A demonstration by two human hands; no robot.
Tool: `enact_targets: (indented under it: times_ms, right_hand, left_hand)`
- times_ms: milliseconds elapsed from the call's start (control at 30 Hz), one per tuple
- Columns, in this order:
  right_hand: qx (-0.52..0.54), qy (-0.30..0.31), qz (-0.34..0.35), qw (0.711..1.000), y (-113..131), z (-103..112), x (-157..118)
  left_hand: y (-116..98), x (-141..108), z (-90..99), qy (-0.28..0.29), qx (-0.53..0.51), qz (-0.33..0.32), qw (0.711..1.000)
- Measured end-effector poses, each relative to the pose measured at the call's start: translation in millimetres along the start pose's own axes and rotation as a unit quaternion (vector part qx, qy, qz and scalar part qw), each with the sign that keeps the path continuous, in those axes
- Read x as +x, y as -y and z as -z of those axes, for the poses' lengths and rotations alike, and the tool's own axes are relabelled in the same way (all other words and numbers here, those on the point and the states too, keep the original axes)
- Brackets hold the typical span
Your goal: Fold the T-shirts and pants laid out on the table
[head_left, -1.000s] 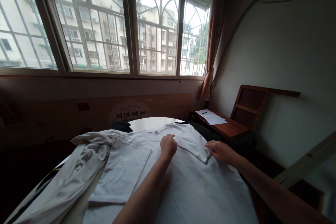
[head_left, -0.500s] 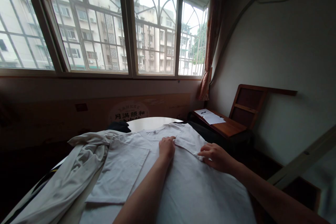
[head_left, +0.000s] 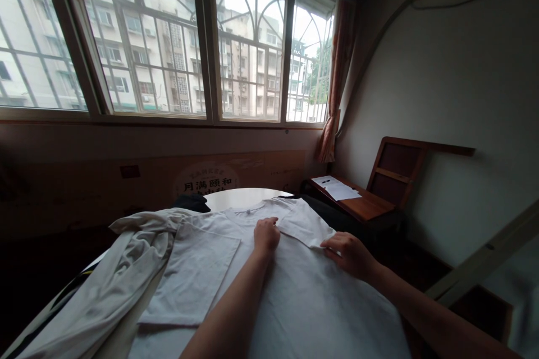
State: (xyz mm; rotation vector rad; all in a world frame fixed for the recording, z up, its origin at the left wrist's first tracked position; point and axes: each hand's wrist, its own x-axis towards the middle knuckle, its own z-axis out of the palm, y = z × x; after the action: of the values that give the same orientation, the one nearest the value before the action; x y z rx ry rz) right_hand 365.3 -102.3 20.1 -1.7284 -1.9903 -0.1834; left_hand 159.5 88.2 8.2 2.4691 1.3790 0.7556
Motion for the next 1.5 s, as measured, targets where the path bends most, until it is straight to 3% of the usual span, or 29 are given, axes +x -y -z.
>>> enact_targets:
  times_ms: [200, 400, 767, 933, 1033, 1100, 1233, 1300, 1367, 1500]
  right_hand:
    - [0.016, -0.052, -0.048, 0.997, -6, -2, 1]
    - [0.019, -0.025, -0.041, 0.999, -5, -4, -3]
    - [0.010, -0.016, -0.005, 1.000, -1, -1, -3]
    - [0.010, 0.037, 0.034, 0.999, 2, 3, -2]
    - [0.036, 0.049, 0.038, 0.997, 0, 5, 0]
    - [0.081, 0.007, 0.017, 0.997, -6, 4, 8]
    - [0.181, -0.098, -0.033, 0.978, -24, -15, 45]
    - [0.221, -0.109, -0.069, 0.967, -32, -32, 71]
    - [0.240, -0.082, -0.102, 0.962, -37, -53, 96]
    - [0.134, 0.051, -0.134, 0.980, -41, -87, 128]
  left_hand:
    - [-3, -6, -0.3, 0.014, 0.009, -0.018, 1.000]
    - [-4, -3, 0.8, 0.025, -0.003, -0.010, 1.000]
    - [5, 12, -1.6, -0.012, -0.075, 0.017, 0.997]
    - [1, 5, 4.0, -0.025, -0.051, 0.012, 0.998]
    - [-10, -4, 6.7, -0.040, -0.033, -0.028, 0.998]
    - [-23, -12, 6.8, -0.029, -0.027, -0.112, 0.993]
    - [-52, -27, 2.3, 0.046, 0.004, -0.295, 0.954]
    - [-60, -32, -0.8, 0.062, 0.019, -0.304, 0.950]
    - [-62, -35, -3.3, 0.060, 0.032, -0.282, 0.957]
    - [-54, -33, -6.4, 0.051, 0.059, -0.217, 0.973]
